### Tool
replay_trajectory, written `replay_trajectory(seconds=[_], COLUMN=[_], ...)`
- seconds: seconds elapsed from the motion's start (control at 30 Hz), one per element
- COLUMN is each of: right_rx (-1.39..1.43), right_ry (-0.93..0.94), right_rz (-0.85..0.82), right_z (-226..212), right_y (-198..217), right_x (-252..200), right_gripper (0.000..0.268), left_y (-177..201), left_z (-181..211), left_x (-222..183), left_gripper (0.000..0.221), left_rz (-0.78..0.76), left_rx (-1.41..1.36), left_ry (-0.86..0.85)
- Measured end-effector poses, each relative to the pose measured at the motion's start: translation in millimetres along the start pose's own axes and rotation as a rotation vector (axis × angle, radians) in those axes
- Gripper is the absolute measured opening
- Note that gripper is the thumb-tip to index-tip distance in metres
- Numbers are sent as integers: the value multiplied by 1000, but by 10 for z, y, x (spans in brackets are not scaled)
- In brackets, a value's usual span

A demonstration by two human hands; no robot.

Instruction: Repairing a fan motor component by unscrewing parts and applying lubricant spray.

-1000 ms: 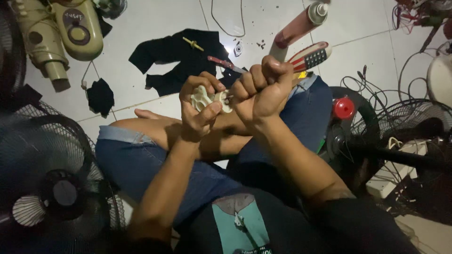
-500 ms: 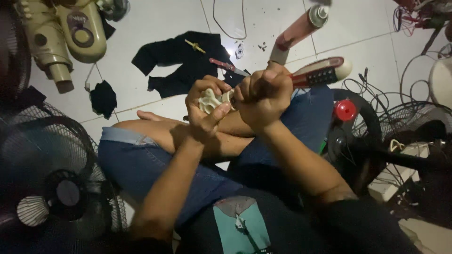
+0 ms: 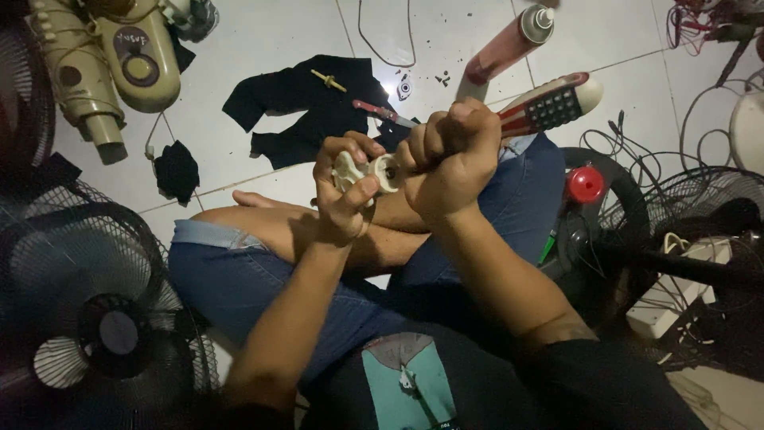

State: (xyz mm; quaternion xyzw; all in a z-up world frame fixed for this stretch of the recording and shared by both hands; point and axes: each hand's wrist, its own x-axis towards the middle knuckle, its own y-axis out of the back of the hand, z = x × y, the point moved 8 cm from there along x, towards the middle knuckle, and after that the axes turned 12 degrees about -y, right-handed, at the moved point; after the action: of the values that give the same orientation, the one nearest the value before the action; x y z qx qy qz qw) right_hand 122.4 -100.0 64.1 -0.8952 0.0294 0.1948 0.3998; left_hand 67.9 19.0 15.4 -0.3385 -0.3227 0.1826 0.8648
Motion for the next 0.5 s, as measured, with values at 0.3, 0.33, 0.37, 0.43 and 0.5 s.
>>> replay_trajectory(seconds=[0.3,0.33,0.37,0.43,0.5], right_rx=[-66,-66,-59,-53,-38], right_ry=[-21,-21,-8,4,-23], right_rz=[101,100,117,134,110], right_z=[-9,7,14,31,54], right_y=[-25,-12,10,41,51], right_x=[-57,-51,-42,-32,-13], right_gripper=[37,37,35,33,35], left_y=[15,4,1,28,65], left_z=[0,15,24,22,0], left_x=[-11,-4,7,12,3], left_gripper=[33,33,33,34,34], left_rz=[22,22,28,36,20], left_rx=[23,22,22,22,45], left_ry=[-7,-7,1,9,-10])
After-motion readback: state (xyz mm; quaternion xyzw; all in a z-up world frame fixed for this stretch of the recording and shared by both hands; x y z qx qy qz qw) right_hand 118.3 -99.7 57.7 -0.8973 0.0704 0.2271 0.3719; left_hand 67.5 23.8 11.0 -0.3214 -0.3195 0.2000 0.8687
